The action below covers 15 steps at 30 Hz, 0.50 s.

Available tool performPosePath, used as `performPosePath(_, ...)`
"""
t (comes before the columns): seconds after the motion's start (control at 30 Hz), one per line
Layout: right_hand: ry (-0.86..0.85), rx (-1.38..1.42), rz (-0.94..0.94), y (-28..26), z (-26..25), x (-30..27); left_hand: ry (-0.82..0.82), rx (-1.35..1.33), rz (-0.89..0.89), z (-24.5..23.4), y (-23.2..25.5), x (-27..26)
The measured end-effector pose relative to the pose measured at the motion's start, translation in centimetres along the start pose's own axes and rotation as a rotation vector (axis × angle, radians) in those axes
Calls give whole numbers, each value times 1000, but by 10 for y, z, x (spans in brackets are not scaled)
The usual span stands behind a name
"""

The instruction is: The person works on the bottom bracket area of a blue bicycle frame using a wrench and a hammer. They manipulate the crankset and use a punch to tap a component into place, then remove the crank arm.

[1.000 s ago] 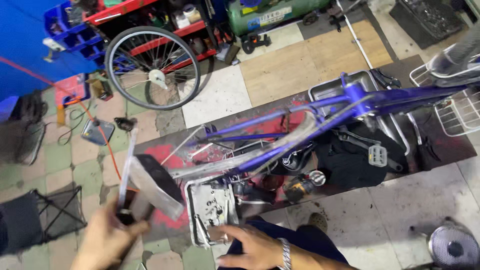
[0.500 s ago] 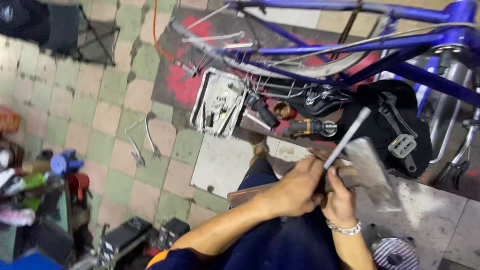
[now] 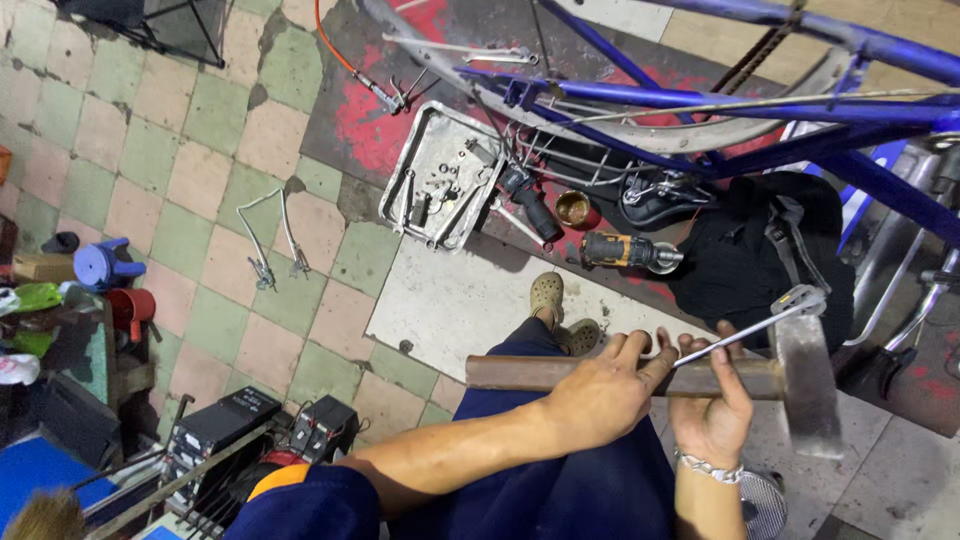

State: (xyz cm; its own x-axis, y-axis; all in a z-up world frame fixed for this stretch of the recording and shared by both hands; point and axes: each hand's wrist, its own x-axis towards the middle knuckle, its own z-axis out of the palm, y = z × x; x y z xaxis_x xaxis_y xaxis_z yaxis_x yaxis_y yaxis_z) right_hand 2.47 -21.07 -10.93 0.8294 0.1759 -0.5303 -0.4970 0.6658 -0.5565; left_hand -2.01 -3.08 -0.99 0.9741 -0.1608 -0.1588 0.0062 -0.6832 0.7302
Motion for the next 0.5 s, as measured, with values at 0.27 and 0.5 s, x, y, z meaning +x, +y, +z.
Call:
performPosePath(0.27,12,116,35,2,15,13,-15,-120,-43,-29,-39,-10)
performPosePath(0.5,24,137,31,1,5,14,180,-453,65,-55,-51,-36)
